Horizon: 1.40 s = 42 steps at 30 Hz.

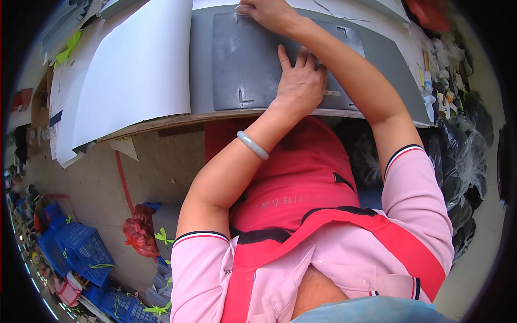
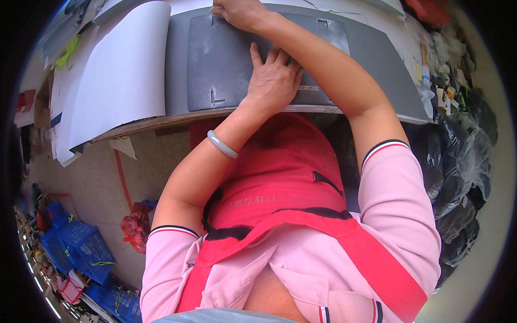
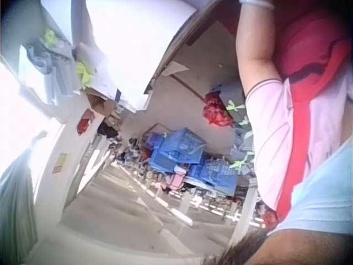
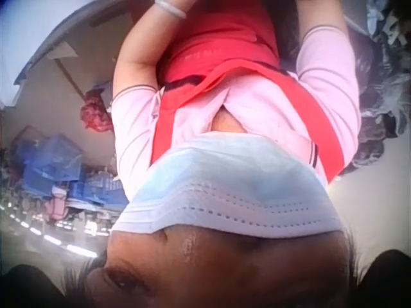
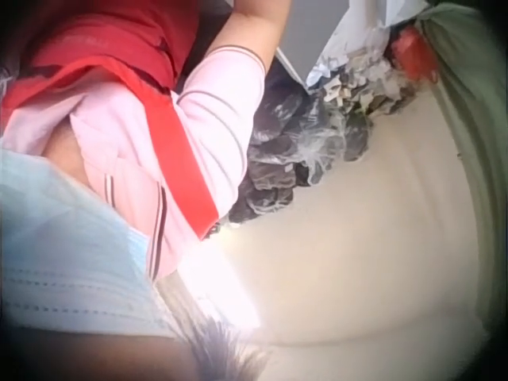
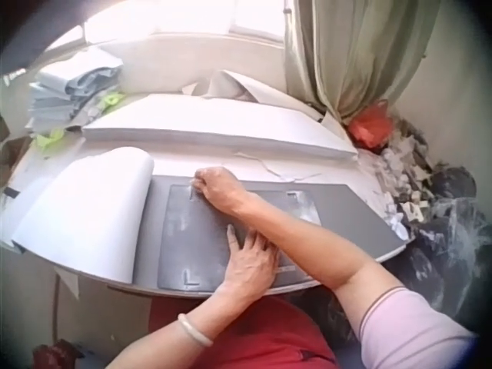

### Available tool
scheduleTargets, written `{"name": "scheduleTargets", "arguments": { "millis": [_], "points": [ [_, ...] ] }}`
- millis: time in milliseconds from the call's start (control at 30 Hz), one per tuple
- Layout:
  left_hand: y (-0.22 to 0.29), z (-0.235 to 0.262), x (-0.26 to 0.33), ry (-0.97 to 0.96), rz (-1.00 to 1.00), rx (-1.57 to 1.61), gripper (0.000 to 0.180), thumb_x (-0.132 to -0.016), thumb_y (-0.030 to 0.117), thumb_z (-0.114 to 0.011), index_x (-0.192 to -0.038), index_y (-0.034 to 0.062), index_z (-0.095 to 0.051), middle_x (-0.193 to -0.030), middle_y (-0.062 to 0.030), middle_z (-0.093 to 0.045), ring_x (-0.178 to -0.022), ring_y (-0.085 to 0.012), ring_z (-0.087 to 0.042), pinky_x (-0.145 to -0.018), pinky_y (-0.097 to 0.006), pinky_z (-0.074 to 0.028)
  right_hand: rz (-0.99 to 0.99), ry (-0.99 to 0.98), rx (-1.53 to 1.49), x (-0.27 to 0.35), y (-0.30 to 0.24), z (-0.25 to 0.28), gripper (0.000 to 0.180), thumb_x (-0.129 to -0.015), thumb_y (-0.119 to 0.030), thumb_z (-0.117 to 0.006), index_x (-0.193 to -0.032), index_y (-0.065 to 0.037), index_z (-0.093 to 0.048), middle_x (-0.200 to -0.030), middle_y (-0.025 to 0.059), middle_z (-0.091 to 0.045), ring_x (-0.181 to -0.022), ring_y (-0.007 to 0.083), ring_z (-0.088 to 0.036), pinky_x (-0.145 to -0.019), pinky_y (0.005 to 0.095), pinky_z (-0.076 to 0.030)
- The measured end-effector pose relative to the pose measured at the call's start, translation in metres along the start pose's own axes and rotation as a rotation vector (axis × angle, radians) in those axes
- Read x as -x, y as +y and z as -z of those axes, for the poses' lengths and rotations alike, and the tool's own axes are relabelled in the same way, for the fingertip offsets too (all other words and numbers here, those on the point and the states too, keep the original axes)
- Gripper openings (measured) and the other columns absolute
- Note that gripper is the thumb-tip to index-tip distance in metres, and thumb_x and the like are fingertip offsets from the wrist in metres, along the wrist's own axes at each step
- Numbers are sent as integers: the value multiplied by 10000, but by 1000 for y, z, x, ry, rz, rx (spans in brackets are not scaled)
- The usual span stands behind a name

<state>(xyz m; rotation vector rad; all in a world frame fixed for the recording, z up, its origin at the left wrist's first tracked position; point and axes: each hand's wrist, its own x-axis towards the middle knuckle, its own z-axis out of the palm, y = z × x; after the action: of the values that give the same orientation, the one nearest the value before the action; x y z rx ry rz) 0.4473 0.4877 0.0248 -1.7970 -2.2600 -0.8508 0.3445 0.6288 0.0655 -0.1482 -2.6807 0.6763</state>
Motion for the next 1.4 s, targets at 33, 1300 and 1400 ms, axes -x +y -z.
{"name": "scheduleTargets", "arguments": {
  "millis": [33, 1300, 1400],
  "points": [
    [0, 0, 0, 7, -13, 2, 401, -983, 267, -597, -1345, 94, -595, -1410, -143, -490, -1405, -333, -401, -1100, -804, -220, 25, -3, 61, -4, 1, -6, 277, -963, -259, -622, -924, -1, -716, -907, 256, -712, -885, 447, -691, -801, 505, -546],
    [-8, -23, 3, 133, -72, -11, 462, -948, 401, -509, -1296, 116, -618, -1456, -177, -524, -1422, -374, -448, -1137, -774, -205, -335, -490, -227, 107, -111, 2, 149, -963, -167, -635, -995, -22, -650, -746, 74, -675, -615, 115, -629, -561, 270, -507],
    [-3, -31, -1, 98, -78, -30, 482, -945, 409, -506, -1315, 121, -620, -1482, -174, -508, -1433, -369, -439, -1144, -775, -190, -316, -639, -134, 103, -102, -7, 246, -937, -277, -720, -1002, -41, -739, -828, 85, -721, -779, 171, -663, -752, 325, -524]
  ]
}}
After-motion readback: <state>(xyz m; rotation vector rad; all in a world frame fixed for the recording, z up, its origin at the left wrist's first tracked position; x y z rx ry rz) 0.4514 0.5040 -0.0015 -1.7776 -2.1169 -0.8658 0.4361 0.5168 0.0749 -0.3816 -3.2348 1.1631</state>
